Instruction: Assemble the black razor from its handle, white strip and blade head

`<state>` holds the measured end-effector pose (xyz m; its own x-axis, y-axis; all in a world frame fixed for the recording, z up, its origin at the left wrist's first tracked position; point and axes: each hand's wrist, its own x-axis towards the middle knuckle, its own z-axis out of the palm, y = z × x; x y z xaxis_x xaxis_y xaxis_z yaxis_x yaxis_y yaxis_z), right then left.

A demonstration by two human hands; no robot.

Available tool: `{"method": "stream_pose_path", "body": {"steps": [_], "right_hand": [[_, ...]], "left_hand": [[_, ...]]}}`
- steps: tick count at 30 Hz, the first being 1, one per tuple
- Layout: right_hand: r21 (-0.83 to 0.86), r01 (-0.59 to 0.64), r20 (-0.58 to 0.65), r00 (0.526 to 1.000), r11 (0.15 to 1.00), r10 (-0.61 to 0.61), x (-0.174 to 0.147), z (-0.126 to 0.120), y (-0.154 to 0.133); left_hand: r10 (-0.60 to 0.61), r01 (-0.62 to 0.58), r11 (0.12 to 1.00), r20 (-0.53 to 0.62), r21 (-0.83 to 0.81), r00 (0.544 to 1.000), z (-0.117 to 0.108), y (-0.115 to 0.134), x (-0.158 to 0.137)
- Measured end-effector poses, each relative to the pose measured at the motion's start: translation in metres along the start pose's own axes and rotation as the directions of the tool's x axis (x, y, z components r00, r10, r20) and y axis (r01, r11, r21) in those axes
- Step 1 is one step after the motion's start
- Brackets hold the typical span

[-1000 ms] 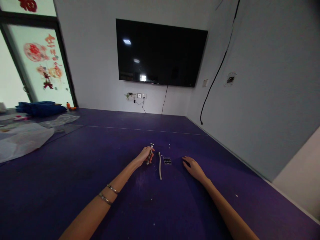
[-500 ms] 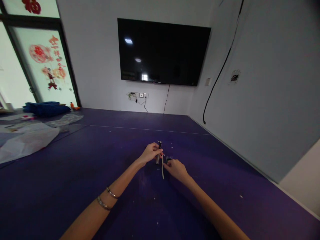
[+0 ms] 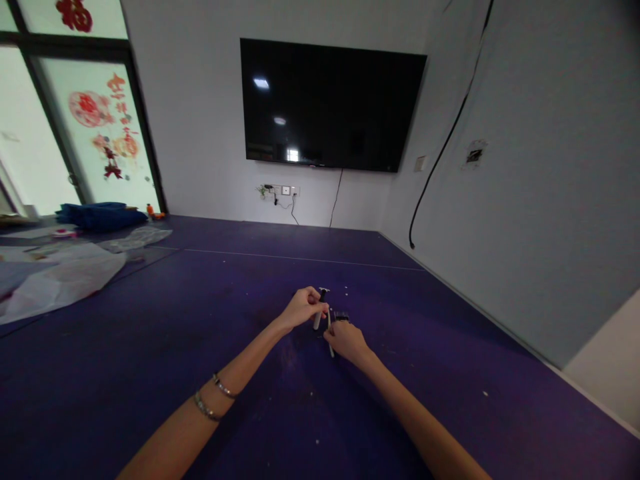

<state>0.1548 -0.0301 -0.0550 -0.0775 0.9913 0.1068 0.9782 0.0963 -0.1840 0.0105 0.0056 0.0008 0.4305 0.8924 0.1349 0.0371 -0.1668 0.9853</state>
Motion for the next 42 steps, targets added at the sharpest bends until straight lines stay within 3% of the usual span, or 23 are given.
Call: {"method": "stream_pose_path", "body": {"steps": [5,9,13,16,21,26,36,42], "right_hand": [[0.066,0.021,-0.038,0.999,0.998,-0.018,0.003,-0.008,0.007],[0.231,0.056,-0.138,0.99,0.971,-0.024,0.01,-0.029,0.027],[0.572,0.074,-0.161,0.987,0.817,0.023,0.013,-0.057,0.055],[0.687,0.151,-0.214,0.977,0.711,-0.002,0.007,-0.078,0.073],[0.637,0.273,-0.255,0.957,0.721,-0.137,-0.011,-0.113,0.086],[0.603,0.342,-0.241,0.939,0.721,-0.245,-0.025,-0.13,0.078],[0.521,0.387,-0.44,0.885,0.761,-0.15,-0.028,-0.127,0.057],[0.504,0.398,-0.452,0.878,0.766,-0.159,-0.029,-0.124,0.053]], "left_hand": [[-0.001,0.001,1.0,-0.005,0.017,1.0,-0.001,-0.001,0.0],[0.006,-0.006,1.0,0.005,0.03,1.0,-0.004,-0.001,0.002],[0.032,-0.032,0.999,0.004,0.044,0.999,-0.005,0.0,0.002],[0.047,-0.046,0.998,-0.006,0.045,0.999,-0.004,0.001,0.002],[0.117,-0.117,0.993,-0.036,0.009,0.992,-0.004,-0.003,0.005],[0.165,-0.166,0.986,-0.036,-0.007,0.986,-0.004,0.001,0.001],[0.218,-0.216,0.973,-0.016,0.078,0.976,0.003,0.005,-0.007],[0.225,-0.22,0.964,-0.021,0.15,0.974,0.005,0.009,-0.011]]}}
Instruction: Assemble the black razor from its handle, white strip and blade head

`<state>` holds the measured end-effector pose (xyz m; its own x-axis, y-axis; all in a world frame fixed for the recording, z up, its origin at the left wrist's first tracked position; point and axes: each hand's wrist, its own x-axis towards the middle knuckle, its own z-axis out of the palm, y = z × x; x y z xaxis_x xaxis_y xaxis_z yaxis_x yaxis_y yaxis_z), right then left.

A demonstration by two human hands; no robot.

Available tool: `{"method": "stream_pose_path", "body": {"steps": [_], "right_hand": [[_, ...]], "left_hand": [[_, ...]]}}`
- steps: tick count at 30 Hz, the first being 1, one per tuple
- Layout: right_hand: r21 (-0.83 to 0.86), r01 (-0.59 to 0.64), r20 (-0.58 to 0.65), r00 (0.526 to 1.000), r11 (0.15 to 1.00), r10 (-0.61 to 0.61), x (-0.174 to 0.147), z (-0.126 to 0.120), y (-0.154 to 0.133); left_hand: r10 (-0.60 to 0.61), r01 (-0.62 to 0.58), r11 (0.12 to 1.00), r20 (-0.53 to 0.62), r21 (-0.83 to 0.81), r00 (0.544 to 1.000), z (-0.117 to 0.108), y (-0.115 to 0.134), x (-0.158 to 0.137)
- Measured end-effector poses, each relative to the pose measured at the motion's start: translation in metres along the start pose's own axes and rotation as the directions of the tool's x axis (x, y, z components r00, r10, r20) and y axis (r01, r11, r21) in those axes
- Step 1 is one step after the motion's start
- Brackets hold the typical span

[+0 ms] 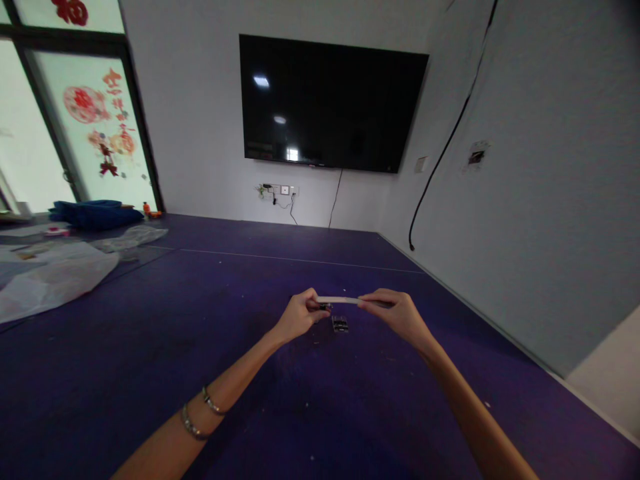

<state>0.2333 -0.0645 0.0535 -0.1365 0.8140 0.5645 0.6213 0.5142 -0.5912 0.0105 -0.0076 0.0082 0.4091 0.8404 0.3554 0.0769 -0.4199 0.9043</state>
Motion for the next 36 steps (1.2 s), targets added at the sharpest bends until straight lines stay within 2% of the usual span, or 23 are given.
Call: {"method": "stream_pose_path", "body": {"steps": [5,11,16,22,28,36], "right_hand": [[-0.046,0.01,-0.066,0.998,0.999,-0.013,0.0,-0.002,0.001],[-0.076,0.066,-0.008,0.998,0.995,-0.066,0.0,-0.003,-0.006],[-0.151,0.099,-0.061,0.992,0.984,-0.109,0.001,-0.002,-0.004],[-0.121,0.136,-0.014,0.99,0.983,-0.138,0.0,-0.002,-0.008],[-0.125,0.136,-0.049,0.988,0.983,-0.143,0.001,-0.002,-0.004],[-0.119,0.131,-0.016,0.991,0.984,-0.134,0.0,-0.001,-0.007]], "left_hand": [[0.013,-0.013,0.999,0.004,-0.047,1.0,0.0,-0.005,0.001],[0.015,-0.015,1.0,0.002,0.017,1.0,-0.002,-0.004,0.001],[0.019,-0.019,0.999,0.001,0.028,1.0,-0.003,-0.011,0.002],[0.053,-0.053,0.998,-0.007,0.018,0.999,-0.003,-0.01,0.003],[0.043,-0.044,0.998,0.01,0.046,0.999,-0.002,-0.014,0.002],[0.048,-0.048,0.999,0.003,0.014,0.999,-0.001,-0.011,0.001]]}}
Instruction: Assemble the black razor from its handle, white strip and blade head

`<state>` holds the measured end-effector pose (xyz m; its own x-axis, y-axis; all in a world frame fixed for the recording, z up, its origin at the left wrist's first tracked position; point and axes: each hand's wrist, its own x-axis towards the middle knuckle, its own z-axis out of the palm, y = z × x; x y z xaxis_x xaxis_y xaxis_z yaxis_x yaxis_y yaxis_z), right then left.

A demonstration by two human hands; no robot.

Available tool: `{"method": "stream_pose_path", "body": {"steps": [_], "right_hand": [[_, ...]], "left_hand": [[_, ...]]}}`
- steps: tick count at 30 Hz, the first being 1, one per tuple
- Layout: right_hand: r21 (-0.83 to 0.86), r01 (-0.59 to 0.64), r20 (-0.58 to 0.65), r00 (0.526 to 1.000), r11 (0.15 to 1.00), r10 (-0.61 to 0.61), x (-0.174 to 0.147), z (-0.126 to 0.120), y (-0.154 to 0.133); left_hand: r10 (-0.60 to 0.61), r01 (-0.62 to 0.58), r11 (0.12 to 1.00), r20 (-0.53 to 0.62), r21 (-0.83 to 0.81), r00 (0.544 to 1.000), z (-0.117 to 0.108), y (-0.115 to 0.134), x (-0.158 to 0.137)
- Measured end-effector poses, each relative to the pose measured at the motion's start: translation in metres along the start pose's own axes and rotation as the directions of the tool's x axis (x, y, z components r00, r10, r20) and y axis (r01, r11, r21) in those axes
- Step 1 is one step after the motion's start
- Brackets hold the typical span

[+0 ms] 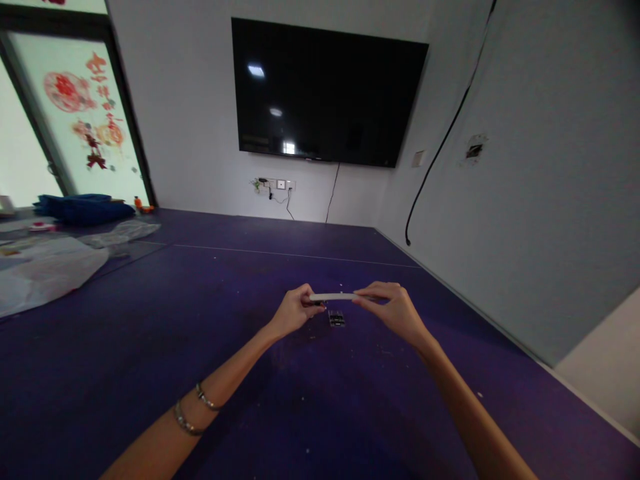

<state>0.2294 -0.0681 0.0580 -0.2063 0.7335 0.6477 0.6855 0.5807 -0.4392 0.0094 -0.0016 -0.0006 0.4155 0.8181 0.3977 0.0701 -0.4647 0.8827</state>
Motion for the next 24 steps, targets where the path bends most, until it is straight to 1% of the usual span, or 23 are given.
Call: {"method": "stream_pose_path", "body": {"steps": [6,12,16,18,21,24], "right_hand": [[0.012,-0.057,-0.05,0.997,0.998,0.058,-0.002,0.0,0.006],[0.097,-0.075,-0.001,0.997,0.992,0.076,-0.002,0.001,0.002],[0.118,-0.119,-0.03,0.992,0.986,0.123,-0.002,0.001,0.007],[0.118,-0.114,-0.019,0.993,0.986,0.117,-0.002,0.0,0.006],[0.103,-0.073,0.022,0.997,0.992,0.072,-0.002,0.0,0.0],[0.067,-0.042,0.006,0.999,0.997,0.042,-0.002,0.0,-0.002]], "left_hand": [[0.001,-0.001,1.0,-0.017,-0.027,1.0,-0.001,-0.004,0.001],[0.017,-0.018,1.0,-0.012,-0.024,1.0,-0.002,0.001,0.0],[0.005,-0.007,0.998,-0.029,-0.062,1.0,0.0,0.006,-0.001],[0.007,-0.009,0.998,-0.024,-0.065,1.0,0.0,0.008,-0.001],[0.026,-0.026,1.0,-0.037,-0.013,0.999,-0.001,0.013,-0.002],[0.037,-0.037,0.999,-0.043,0.001,0.998,-0.001,0.013,-0.002]]}}
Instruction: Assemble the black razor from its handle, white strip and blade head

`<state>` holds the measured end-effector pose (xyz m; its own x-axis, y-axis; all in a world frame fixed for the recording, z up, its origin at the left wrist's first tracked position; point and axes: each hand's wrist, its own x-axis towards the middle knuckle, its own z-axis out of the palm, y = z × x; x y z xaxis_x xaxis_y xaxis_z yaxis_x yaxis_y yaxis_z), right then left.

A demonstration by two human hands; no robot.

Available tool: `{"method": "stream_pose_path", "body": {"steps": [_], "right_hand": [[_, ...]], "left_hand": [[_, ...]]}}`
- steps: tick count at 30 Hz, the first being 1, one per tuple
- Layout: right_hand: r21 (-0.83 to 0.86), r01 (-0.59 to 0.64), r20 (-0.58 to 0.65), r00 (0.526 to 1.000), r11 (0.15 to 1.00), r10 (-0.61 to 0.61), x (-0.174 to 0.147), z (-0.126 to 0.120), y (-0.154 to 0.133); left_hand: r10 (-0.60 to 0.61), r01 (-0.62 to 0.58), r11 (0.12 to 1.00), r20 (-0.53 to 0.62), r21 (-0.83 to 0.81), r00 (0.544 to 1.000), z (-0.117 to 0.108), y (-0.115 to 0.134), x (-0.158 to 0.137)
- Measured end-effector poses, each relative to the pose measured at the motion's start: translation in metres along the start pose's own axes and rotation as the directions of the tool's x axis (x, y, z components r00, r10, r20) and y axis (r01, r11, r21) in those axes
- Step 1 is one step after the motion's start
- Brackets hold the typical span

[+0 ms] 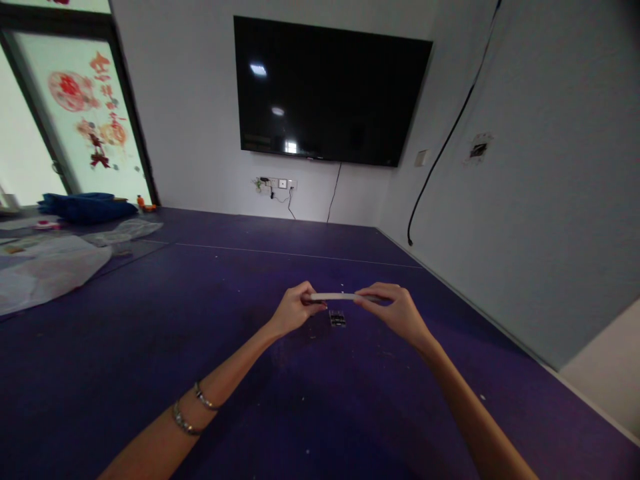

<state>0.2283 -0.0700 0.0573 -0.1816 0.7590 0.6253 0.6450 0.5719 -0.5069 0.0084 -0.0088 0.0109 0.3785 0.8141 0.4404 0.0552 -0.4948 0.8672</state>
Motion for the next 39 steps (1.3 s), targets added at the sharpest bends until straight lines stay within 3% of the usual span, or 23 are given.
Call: {"method": "stream_pose_path", "body": {"steps": [4,10,15,21,26,32,39], "right_hand": [[-0.002,-0.006,-0.057,0.998,1.0,0.005,0.0,0.0,0.006],[0.05,-0.005,-0.007,1.0,0.999,0.005,0.0,0.001,0.007],[0.044,-0.049,-0.076,0.996,0.998,0.053,0.0,0.002,0.012],[0.095,-0.045,0.002,0.999,0.994,0.045,0.0,0.004,0.009],[0.132,-0.092,-0.061,0.993,0.987,0.101,-0.001,0.008,0.013],[0.168,-0.083,0.038,0.996,0.982,0.077,-0.001,0.005,0.012],[0.196,-0.14,0.007,0.99,0.971,0.142,-0.001,0.004,0.014]], "left_hand": [[-0.033,0.034,0.997,0.016,-0.062,0.999,0.0,-0.005,0.001],[-0.024,0.025,0.999,0.024,-0.025,0.999,-0.001,-0.003,0.001],[-0.036,0.036,0.997,0.011,-0.063,0.999,-0.001,-0.007,0.001],[-0.019,0.019,0.999,0.02,-0.038,1.0,-0.002,-0.008,0.002],[-0.028,0.028,0.999,-0.009,-0.035,1.0,-0.003,-0.009,0.002],[-0.024,0.024,1.0,0.004,-0.003,1.0,-0.003,-0.004,0.002],[-0.026,0.026,0.999,-0.003,-0.038,1.0,-0.003,-0.001,0.002]]}}
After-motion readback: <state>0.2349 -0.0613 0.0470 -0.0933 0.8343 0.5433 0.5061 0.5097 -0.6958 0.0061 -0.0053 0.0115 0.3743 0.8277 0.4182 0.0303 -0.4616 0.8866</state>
